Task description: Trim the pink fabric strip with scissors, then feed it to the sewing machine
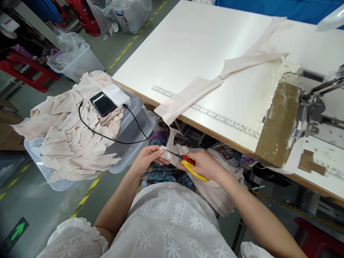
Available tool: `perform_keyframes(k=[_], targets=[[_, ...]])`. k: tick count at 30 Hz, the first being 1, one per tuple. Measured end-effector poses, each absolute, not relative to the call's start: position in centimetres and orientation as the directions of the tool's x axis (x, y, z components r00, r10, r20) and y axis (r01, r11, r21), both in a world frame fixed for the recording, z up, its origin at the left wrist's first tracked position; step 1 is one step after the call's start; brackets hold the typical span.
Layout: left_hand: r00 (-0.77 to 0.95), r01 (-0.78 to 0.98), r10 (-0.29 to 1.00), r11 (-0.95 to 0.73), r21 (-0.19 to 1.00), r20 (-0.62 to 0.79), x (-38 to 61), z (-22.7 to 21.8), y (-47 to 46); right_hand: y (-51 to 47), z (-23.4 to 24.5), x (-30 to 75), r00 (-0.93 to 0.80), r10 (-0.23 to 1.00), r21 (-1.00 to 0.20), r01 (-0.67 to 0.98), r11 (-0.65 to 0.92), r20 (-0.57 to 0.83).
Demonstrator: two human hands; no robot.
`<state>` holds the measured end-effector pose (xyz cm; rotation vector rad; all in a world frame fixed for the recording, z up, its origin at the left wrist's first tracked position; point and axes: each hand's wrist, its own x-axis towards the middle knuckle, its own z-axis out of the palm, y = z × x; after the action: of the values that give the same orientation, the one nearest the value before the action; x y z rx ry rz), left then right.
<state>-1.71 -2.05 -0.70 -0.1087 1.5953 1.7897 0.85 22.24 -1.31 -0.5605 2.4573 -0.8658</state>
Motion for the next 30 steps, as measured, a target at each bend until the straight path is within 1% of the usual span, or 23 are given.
perform_keyframes(k=[5,7,17,20,23,26,28,29,30], targets=[[-0.734,-0.552,0.455,0.031,0.833,-0.504,-1.8,-0.7,-2.2,21.7,-0.7,0.6,-0.81,-0.498,-0.54,-0.281,0.794,-0.31],[-0.731,-0.546,0.464,0.042,0.837,-0.5,-1.8,-0.6,-2.2,21.4,-0.4,0.4,-0.807,-0.496,-0.531,-0.28,0.8,-0.321],[-0.72,-0.533,0.48,0.081,0.842,-0.502,-1.6,-0.9,-1.9,22.0,-1.2,0.8,-0.831,-0.478,-0.64,-0.207,0.74,-0.283],[-0.706,-0.533,0.492,0.103,0.84,-0.509,-1.6,-1.1,-1.4,22.2,-1.4,1.1,-0.87,-0.425,-0.686,-0.151,0.712,-0.25],[-0.671,-0.559,0.528,0.101,0.823,-0.52,-1.0,-1.4,-0.1,21.8,-1.3,1.4,-0.902,-0.374,-0.796,-0.06,0.602,-0.215],[-0.6,-0.564,0.632,0.1,0.82,-0.49,-0.8,-1.2,1.4,21.0,-1.0,1.8,-0.942,-0.308,-0.893,-0.025,0.449,-0.129],[-0.57,-0.454,0.697,0.173,0.874,-0.435,-1.7,0.2,2.1,20.7,-0.8,2.3,-0.97,-0.235,-0.914,-0.045,0.402,-0.056],[-0.591,-0.339,0.704,0.225,0.913,-0.394,-2.7,1.3,2.4,20.7,-0.7,2.6,-0.979,-0.202,-0.914,-0.057,0.401,-0.027],[-0.64,-0.185,0.692,0.283,0.941,-0.334,-3.9,2.7,2.8,20.9,-0.6,3.0,-0.984,-0.181,-0.911,-0.071,0.407,-0.004]])
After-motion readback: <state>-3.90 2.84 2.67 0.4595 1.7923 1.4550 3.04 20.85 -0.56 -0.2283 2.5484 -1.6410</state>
